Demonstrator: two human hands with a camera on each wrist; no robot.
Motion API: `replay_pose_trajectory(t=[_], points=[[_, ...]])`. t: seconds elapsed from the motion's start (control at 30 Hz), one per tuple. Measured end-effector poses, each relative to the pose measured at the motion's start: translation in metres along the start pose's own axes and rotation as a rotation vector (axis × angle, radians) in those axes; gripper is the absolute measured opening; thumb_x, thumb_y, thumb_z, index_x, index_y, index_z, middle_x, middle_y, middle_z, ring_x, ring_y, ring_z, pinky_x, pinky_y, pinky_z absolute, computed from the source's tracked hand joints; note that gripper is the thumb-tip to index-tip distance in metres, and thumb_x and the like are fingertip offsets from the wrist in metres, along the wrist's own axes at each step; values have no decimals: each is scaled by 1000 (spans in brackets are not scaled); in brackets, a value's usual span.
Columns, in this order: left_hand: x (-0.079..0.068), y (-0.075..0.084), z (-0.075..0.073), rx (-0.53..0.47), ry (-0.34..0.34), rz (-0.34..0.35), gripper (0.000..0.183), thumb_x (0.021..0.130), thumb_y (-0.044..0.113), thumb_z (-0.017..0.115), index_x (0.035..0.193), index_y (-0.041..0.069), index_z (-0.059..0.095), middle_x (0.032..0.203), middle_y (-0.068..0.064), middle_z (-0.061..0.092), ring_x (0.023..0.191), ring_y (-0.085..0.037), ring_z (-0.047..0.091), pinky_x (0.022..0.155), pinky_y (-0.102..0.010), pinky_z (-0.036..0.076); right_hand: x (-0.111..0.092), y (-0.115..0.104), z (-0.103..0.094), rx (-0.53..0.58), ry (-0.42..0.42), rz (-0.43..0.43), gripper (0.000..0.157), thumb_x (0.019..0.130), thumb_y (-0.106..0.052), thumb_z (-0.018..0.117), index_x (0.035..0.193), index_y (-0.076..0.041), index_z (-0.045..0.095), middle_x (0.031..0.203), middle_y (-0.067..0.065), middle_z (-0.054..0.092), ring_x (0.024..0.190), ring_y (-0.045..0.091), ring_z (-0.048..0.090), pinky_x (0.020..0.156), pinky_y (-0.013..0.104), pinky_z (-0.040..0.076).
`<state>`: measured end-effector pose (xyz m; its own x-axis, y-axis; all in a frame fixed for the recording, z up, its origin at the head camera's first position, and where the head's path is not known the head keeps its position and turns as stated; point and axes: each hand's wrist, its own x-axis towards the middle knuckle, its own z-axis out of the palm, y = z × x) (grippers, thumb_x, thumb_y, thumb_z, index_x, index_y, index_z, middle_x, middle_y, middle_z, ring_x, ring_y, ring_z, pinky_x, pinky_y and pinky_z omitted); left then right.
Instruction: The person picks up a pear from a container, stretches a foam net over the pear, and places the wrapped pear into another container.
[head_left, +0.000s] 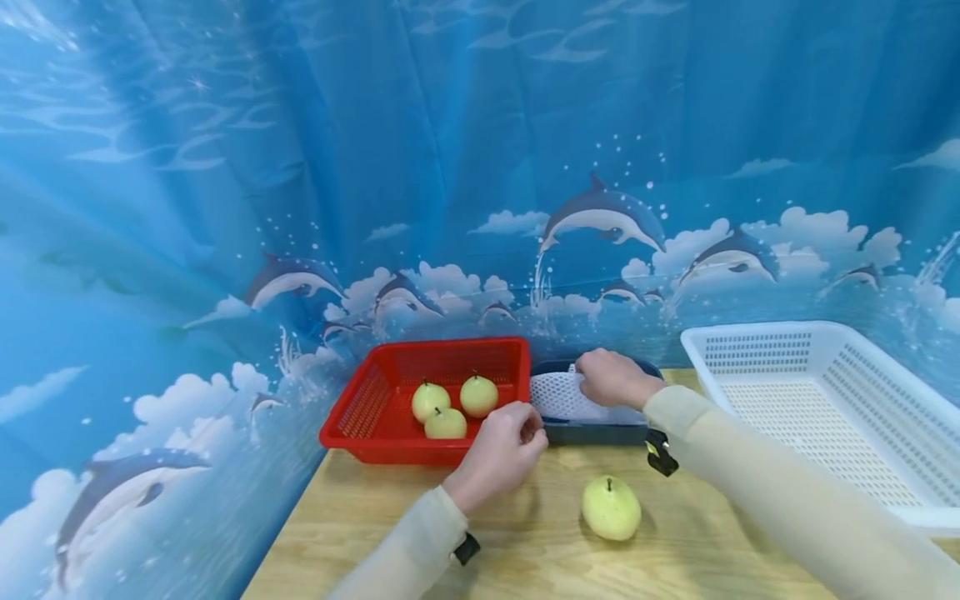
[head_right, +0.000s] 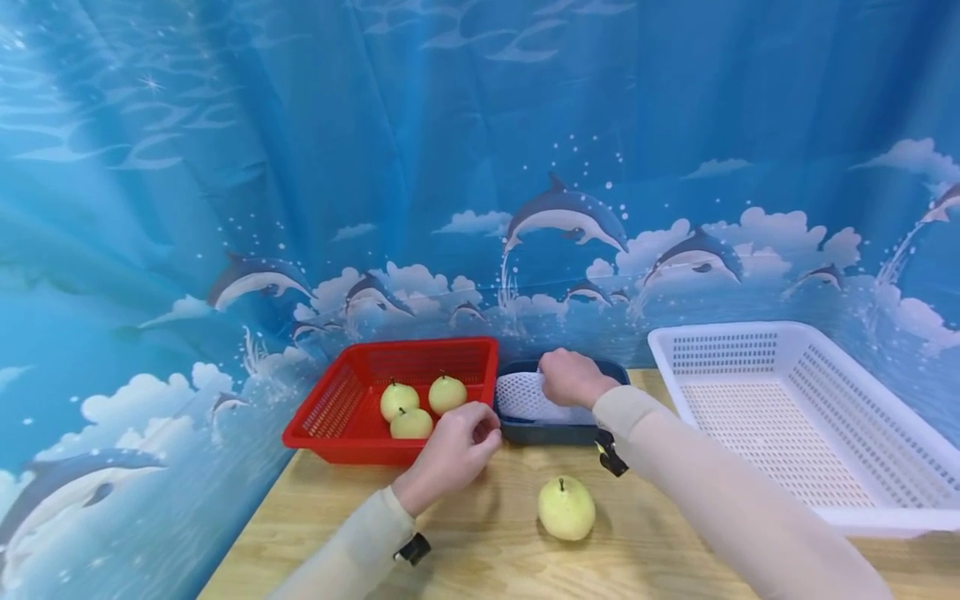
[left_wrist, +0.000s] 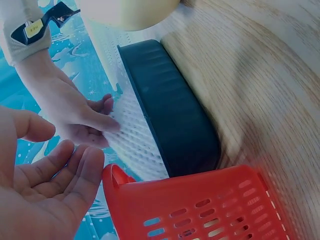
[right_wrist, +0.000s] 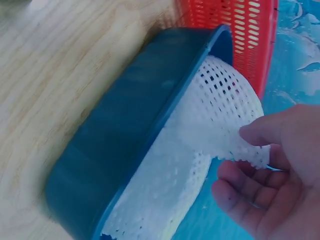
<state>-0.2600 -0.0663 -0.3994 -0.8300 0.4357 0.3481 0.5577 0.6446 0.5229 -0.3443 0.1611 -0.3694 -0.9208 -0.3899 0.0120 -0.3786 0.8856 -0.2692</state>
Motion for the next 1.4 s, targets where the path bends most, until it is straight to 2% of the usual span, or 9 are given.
replay_pose_trajectory(t=[0.17,0.37,0.5,0.7,0.83,0.9,1.0,1.2,1.4], points=[[2,-3,-5,-60,14,-36,4,94,21,63,93,19,66,87,10,61,77,-7,56,72,-21,51,-11,-2,-10,53,110,-25,19,99,-8,51,100,-2,69,86,13,65,63,15,49,59,34,41],[3,-10,-11,-134,37,-117,5,93,20,64,94,19,68,87,9,65,78,-10,58,73,-23,53,-30,-2,-16,85,263,-24,26,99,-11,52,117,0,69,116,20,68,84,22,65,74,45,55],[5,-12,-13,-181,48,-180,8,93,20,63,97,17,69,90,6,66,82,-13,59,76,-26,54,-45,1,-21,120,321,-23,27,100,-11,53,118,0,68,117,21,68,89,25,66,77,48,55],[10,-8,-12,-316,81,-207,18,98,10,52,113,12,62,107,-7,65,86,-16,62,79,-29,56,-72,1,-29,292,274,-45,27,101,-10,49,121,-2,66,101,12,66,62,16,46,62,36,41],[16,-1,-11,-471,72,-233,22,100,7,45,116,11,61,109,-10,64,84,-21,64,79,-34,57,-91,-4,-32,394,223,-48,25,101,-12,50,121,-6,65,92,5,61,66,16,45,62,34,40],[19,5,-11,-550,27,-247,23,102,10,45,117,10,62,113,-7,64,90,-21,64,84,-38,57,-100,-7,-33,422,216,-58,23,100,-13,53,119,-8,66,94,4,62,73,17,50,64,34,43],[22,14,-10,-661,-95,-273,27,104,18,48,122,9,65,122,-5,65,100,-18,61,90,-38,54,-110,-11,-31,472,222,-82,21,98,-11,57,115,-9,68,102,4,66,82,18,56,66,31,49],[21,33,-5,-736,-325,-242,41,104,34,51,137,12,61,134,-1,62,112,-16,59,96,-36,51,-127,-21,-23,548,242,-153,17,98,-9,59,108,-17,70,110,1,66,90,16,60,73,28,55],[17,47,-1,-756,-405,-161,30,102,24,57,128,11,64,123,0,67,102,-10,62,89,-38,55,-137,-27,-16,629,286,-246,13,99,-11,61,104,-18,71,109,0,66,95,9,60,75,28,57]])
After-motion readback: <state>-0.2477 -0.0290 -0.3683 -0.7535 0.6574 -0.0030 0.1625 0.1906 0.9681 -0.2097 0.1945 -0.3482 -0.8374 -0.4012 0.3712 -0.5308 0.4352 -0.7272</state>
